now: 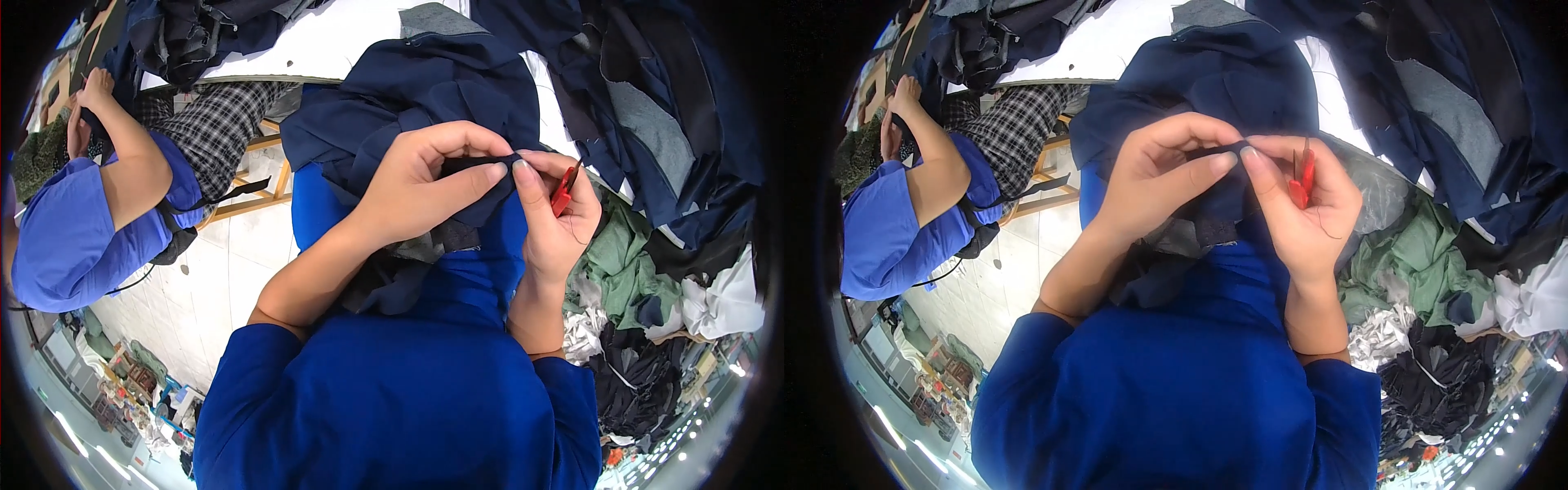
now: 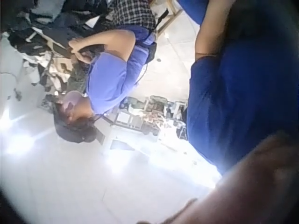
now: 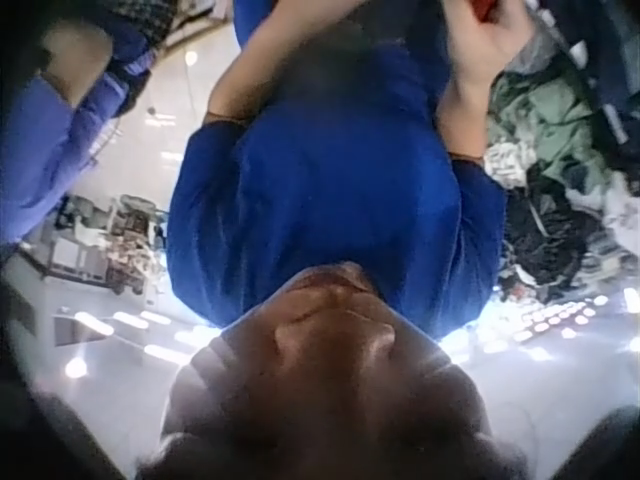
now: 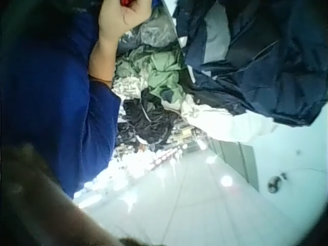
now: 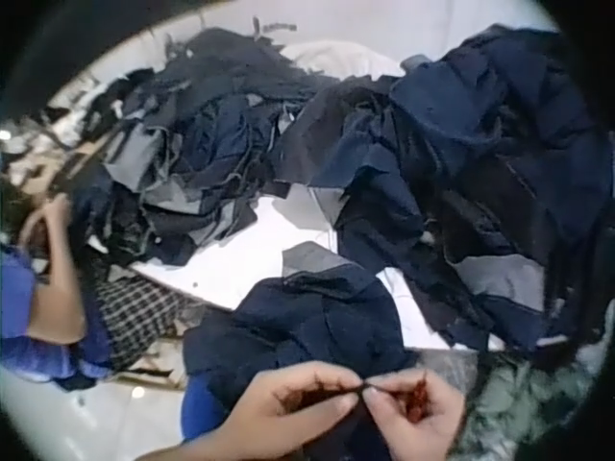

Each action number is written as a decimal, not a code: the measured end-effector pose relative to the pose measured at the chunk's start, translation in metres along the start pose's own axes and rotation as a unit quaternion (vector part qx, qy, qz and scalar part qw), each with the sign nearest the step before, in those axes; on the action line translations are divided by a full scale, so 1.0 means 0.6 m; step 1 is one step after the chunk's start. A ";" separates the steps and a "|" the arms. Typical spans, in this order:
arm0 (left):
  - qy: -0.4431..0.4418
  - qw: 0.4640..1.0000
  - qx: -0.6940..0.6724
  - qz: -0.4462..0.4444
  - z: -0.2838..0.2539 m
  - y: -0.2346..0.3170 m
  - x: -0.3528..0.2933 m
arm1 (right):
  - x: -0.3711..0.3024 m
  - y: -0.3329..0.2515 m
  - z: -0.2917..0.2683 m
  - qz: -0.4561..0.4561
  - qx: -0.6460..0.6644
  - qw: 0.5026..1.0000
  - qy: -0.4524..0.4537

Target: The recorder is using thread snips to trim loose threads from various blue fabric pieces at a textile factory workstation.

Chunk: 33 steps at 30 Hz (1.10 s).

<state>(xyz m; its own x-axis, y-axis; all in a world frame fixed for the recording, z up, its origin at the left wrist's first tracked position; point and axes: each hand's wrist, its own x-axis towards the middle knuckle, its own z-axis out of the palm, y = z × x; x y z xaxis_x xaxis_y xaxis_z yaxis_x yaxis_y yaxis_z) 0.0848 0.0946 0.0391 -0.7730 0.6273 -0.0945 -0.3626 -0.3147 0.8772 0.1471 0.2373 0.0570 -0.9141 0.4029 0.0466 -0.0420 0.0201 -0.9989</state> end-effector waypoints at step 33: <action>0.105 0.942 0.244 0.207 0.001 -0.003 0.006 | -0.001 -0.004 -0.009 -0.113 -0.206 0.971 -0.040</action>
<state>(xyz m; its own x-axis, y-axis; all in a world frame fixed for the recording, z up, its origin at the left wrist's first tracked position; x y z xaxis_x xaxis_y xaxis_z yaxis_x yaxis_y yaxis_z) 0.0830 0.0982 0.0375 -0.9005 0.3516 0.2560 0.2343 -0.1037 0.9666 0.1496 0.2418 0.0597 -0.9293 0.2742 0.2473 -0.0948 0.4700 -0.8776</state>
